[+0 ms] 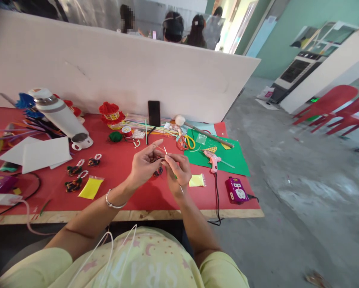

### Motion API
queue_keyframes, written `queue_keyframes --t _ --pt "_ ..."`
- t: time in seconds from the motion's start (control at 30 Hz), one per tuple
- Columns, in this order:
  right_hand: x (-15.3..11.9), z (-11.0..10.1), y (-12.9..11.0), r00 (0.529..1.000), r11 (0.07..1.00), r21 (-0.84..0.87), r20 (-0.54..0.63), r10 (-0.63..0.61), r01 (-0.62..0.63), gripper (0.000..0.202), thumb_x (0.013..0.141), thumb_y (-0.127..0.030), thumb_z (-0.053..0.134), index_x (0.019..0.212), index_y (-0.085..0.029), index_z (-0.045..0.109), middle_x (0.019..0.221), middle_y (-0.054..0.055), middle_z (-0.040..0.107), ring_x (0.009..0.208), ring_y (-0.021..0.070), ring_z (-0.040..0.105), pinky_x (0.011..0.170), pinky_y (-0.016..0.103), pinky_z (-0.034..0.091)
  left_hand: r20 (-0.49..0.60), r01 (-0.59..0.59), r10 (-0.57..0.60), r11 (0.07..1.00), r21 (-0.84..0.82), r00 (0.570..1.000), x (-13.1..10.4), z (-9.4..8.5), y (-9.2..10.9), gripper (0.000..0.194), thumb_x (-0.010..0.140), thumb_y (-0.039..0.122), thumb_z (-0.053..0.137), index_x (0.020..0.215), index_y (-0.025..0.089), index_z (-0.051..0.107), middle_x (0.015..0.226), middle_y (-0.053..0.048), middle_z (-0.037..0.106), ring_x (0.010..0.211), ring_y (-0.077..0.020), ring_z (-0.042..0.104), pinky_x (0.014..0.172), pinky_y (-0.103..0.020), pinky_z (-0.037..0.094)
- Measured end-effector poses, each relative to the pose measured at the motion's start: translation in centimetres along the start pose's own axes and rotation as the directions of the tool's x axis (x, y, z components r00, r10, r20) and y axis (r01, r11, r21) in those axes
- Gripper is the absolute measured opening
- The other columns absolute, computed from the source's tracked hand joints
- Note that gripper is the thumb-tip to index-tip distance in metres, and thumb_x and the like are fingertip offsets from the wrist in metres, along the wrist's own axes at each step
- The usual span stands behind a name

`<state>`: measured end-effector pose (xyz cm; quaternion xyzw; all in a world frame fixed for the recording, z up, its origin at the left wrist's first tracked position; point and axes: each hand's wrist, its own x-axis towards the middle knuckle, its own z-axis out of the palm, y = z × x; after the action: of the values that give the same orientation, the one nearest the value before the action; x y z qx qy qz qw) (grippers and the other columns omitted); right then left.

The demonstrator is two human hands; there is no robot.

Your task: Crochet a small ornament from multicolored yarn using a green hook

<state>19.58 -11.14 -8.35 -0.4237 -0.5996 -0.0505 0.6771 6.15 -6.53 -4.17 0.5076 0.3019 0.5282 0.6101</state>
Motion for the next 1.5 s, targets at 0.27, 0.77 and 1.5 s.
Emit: queue_keyframes --t 0.27,0.77,1.5 --pt "2.4 -2.2 0.3 0.963 0.936 0.3 0.245 0.11 -0.183 0.019 0.093 -0.026 0.076 0.108 -0.036 0.082 0.102 0.002 0.085 0.095 0.0223 0.078 0.088 0.042 0.064 0.324 0.426 -0.335 0.864 -0.27 0.885 0.7 -2.5 2.4 0.059 0.062 0.013 0.095 0.12 0.018 0.08 0.068 0.003 0.065 0.041 0.001 0.032 0.041 -0.017 0.015" --pt "5.8 -5.9 0.1 0.86 0.927 0.334 0.509 -0.023 -0.173 0.027 0.087 -0.019 0.082 0.111 -0.033 0.083 0.102 0.005 0.085 0.094 0.0228 0.078 0.087 0.042 0.062 0.434 0.438 -0.368 0.896 -0.07 0.822 1.9 -4.1 3.3 0.055 0.061 0.01 0.089 0.115 0.014 0.082 0.073 -0.001 0.069 0.045 -0.0027 0.043 0.041 -0.019 0.02" --pt "4.6 -2.5 0.4 0.926 0.903 0.382 0.374 0.044 -0.196 0.014 0.092 -0.032 0.078 0.105 -0.034 0.083 0.101 0.004 0.084 0.096 0.0239 0.077 0.091 0.046 0.063 0.321 0.39 -0.339 0.914 -0.109 0.884 1.0 -3.0 3.0 0.061 0.058 0.018 0.098 0.117 0.014 0.081 0.079 -0.005 0.078 0.045 -0.0034 0.049 0.041 -0.017 0.026"
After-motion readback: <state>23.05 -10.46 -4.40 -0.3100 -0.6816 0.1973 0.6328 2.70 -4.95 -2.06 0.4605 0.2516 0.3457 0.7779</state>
